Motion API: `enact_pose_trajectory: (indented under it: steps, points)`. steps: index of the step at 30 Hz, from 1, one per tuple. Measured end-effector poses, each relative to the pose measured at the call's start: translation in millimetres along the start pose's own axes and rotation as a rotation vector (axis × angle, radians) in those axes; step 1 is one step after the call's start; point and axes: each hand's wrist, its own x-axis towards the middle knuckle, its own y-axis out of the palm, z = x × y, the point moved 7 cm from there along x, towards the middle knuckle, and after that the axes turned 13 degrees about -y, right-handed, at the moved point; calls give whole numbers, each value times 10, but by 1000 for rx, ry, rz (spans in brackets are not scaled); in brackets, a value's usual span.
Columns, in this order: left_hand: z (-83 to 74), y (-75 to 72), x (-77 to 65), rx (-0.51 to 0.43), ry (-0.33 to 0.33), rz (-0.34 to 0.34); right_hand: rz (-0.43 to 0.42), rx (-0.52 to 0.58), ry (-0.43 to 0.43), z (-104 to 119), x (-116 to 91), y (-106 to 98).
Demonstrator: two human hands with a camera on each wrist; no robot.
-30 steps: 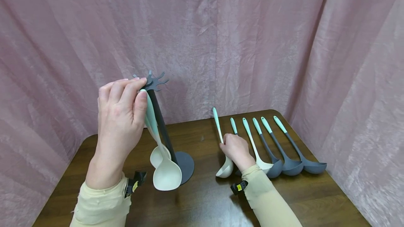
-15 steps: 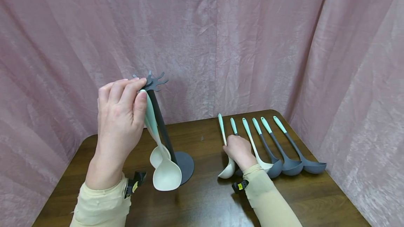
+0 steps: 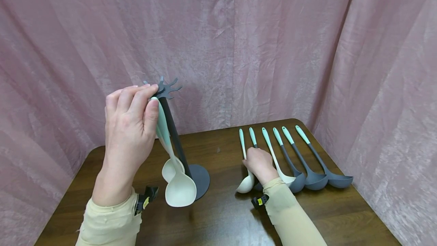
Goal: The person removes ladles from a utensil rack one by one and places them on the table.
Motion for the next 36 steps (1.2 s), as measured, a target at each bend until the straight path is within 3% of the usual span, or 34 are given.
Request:
enact_pose_trajectory:
  steps: [21, 29, 36]
  points:
    - [13, 1, -1, 44, 9, 27, -32, -17, 1, -7, 8, -9]
    - [44, -39, 6, 43, -23, 36, -160, -27, -38, 156, -55, -273]
    - [39, -55, 12, 53, -27, 34, -327, 2, -154, 508, -193, -537]
